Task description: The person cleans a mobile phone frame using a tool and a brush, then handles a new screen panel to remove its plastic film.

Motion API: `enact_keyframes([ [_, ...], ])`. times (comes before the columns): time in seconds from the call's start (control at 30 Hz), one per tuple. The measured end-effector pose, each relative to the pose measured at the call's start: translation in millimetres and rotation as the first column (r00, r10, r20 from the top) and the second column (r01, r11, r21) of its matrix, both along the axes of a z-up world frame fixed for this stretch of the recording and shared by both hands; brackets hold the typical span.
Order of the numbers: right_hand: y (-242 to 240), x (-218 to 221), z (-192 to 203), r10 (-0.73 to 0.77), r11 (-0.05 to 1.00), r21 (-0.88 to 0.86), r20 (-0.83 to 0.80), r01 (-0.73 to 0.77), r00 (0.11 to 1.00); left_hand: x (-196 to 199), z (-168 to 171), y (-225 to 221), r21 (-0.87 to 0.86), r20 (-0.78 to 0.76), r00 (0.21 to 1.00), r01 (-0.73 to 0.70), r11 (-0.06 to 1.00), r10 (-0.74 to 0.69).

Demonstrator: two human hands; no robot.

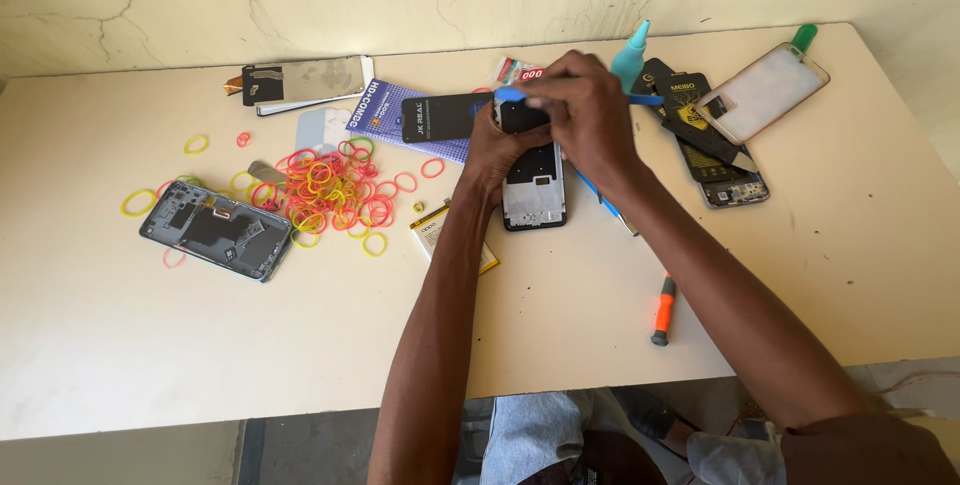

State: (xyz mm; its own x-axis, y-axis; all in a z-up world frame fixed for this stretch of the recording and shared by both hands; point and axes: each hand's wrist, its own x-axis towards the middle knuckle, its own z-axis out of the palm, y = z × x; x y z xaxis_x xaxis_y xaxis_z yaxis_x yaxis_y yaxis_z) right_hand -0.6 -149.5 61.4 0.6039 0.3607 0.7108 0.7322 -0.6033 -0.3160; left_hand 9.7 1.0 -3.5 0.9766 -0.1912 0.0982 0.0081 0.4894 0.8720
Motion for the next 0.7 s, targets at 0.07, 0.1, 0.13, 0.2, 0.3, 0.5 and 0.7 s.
enact_keyframes([
  [0.07,-4.0,-4.5,3.2,-0.163,0.986,-0.028,-0.049,0.161,0.985,-2.1,1.0,1.3,-0.036,-0.042,0.999,0.022,0.999,-0.024],
  [0.1,-5.8,-5.8,4.8,-0.18,0.983,-0.048,-0.043,0.178,0.983,-2.7,1.3,3.2,-0.042,-0.025,1.0,0.015,0.999,-0.016],
  [0.13,-7.5,-6.1,6.1,-0.196,0.979,-0.067,-0.036,0.194,0.98,-1.9,1.6,3.3,-0.048,-0.007,1.0,0.007,0.999,-0.008],
  [0.2,-9.1,-6.0,4.8,-0.142,0.99,-0.029,-0.065,0.14,0.988,-0.1,-0.8,2.3,-0.046,-0.009,1.0,0.005,0.999,-0.005],
  [0.3,-5.9,-5.8,0.2,-0.016,0.998,0.06,-0.055,0.019,0.998,2.1,-5.6,-1.7,-0.003,-0.016,1.0,-0.006,1.0,0.006],
  [0.5,-9.1,-9.3,-3.9,-0.322,0.947,0.004,-0.012,0.322,0.947,3.3,-2.0,5.3,-0.13,0.041,0.998,-0.034,0.991,0.039],
  [0.7,-28.8,-7.2,-11.2,-0.11,0.939,0.306,-0.163,0.156,0.98,2.9,11.2,-8.6,-0.406,0.043,0.999,0.037,0.913,-0.021],
])
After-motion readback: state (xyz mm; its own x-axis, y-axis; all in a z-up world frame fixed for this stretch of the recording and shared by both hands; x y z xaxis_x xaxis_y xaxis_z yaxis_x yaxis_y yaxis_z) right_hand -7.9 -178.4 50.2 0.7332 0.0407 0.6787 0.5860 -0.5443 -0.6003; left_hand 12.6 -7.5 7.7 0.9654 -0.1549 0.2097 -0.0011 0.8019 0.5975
